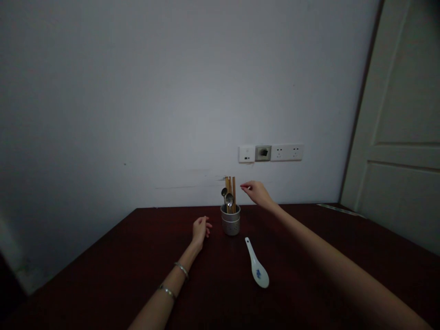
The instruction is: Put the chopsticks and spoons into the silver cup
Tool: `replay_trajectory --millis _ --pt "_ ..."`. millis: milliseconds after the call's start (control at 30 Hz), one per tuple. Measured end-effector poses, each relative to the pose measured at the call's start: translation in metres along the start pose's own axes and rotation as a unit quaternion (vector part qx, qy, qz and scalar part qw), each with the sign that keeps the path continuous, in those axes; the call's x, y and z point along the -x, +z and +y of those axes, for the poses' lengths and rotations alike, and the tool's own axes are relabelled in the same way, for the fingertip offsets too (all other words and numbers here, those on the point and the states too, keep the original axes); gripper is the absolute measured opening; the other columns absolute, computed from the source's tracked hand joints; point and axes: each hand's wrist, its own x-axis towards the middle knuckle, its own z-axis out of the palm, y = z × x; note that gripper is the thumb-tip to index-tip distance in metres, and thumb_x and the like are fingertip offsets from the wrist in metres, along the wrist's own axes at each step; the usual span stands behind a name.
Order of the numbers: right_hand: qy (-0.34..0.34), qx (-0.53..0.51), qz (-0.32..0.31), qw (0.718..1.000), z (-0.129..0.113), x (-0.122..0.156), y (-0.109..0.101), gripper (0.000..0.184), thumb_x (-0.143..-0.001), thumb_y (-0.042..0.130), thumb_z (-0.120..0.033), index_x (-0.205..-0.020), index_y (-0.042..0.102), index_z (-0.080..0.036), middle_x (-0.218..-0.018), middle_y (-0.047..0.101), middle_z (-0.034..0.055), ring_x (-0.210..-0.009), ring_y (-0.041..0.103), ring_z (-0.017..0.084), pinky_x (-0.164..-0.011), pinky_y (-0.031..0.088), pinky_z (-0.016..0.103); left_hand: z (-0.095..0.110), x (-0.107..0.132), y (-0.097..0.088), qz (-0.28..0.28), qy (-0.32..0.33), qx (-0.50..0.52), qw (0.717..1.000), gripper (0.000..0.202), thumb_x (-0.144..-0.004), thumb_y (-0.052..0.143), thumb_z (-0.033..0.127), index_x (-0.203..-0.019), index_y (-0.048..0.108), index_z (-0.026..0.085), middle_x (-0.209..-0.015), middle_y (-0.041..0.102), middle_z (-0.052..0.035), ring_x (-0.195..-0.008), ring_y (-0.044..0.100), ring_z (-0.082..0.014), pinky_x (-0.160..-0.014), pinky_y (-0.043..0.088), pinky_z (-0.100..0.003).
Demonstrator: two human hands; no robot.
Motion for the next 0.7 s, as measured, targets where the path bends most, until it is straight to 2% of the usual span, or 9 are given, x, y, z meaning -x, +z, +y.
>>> replay_trajectory --millis 167,233,367,533,700 --pt "0.027 -0.047 0.031 0.998 0.038 0.035 -0.004 0.026 -0.077 0.047 -0.029 -0.089 0.066 -0.016 -0.086 0.067 0.006 -0.073 0.059 0.016 -0.071 0.044 0.027 -0.003 -0.002 0.001 -0.001 0.003 -0.008 1.0 0.03 -0.074 0.045 0.041 -0.081 0.051 0.012 -0.052 0.052 0.002 -0.032 0.038 -0.0047 -0.032 0.026 -0.016" --pt "0.049 -0.04 0.018 0.998 0.054 0.057 0.0 0.028 -0.078 0.045 -0.028 -0.093 0.065 -0.016 -0.092 0.065 0.0066 -0.081 0.059 0.018 -0.077 0.043 0.028 -0.004 -0.002 0.001 -0.009 0.009 -0.009 1.0 0.03 -0.073 0.045 0.04 -0.08 0.051 0.012 -0.051 0.052 0.0019 -0.032 0.038 -0.0049 -0.032 0.026 -0.016" --pt "0.066 0.008 -0.048 0.997 0.081 0.101 0.01 0.032 -0.077 0.045 -0.026 -0.103 0.061 -0.018 -0.103 0.061 0.0081 -0.097 0.054 0.02 -0.087 0.039 0.032 -0.004 -0.002 0.0 -0.017 0.02 -0.016 1.0 0.03 -0.074 0.042 0.039 -0.079 0.051 0.011 -0.05 0.051 0.0016 -0.032 0.038 -0.0054 -0.031 0.025 -0.017" --pt "0.055 0.026 -0.117 0.991 0.093 0.142 0.019 0.036 -0.079 0.041 -0.026 -0.109 0.059 -0.018 -0.113 0.056 0.0103 -0.107 0.048 0.021 -0.093 0.035 0.032 -0.006 -0.002 0.001 -0.021 0.028 -0.034 0.999 0.03 -0.074 0.04 0.041 -0.08 0.05 0.012 -0.051 0.051 0.0017 -0.033 0.038 -0.0054 -0.032 0.027 -0.017" --pt "0.026 0.049 -0.124 0.991 0.092 0.156 0.026 0.037 -0.079 0.04 -0.026 -0.109 0.059 -0.015 -0.113 0.056 0.0117 -0.11 0.046 0.022 -0.095 0.033 0.035 -0.013 -0.007 0.002 -0.06 0.049 -0.099 0.992 0.031 -0.072 0.041 0.041 -0.075 0.051 0.012 -0.051 0.051 0.0016 -0.034 0.038 -0.006 -0.032 0.026 -0.017"
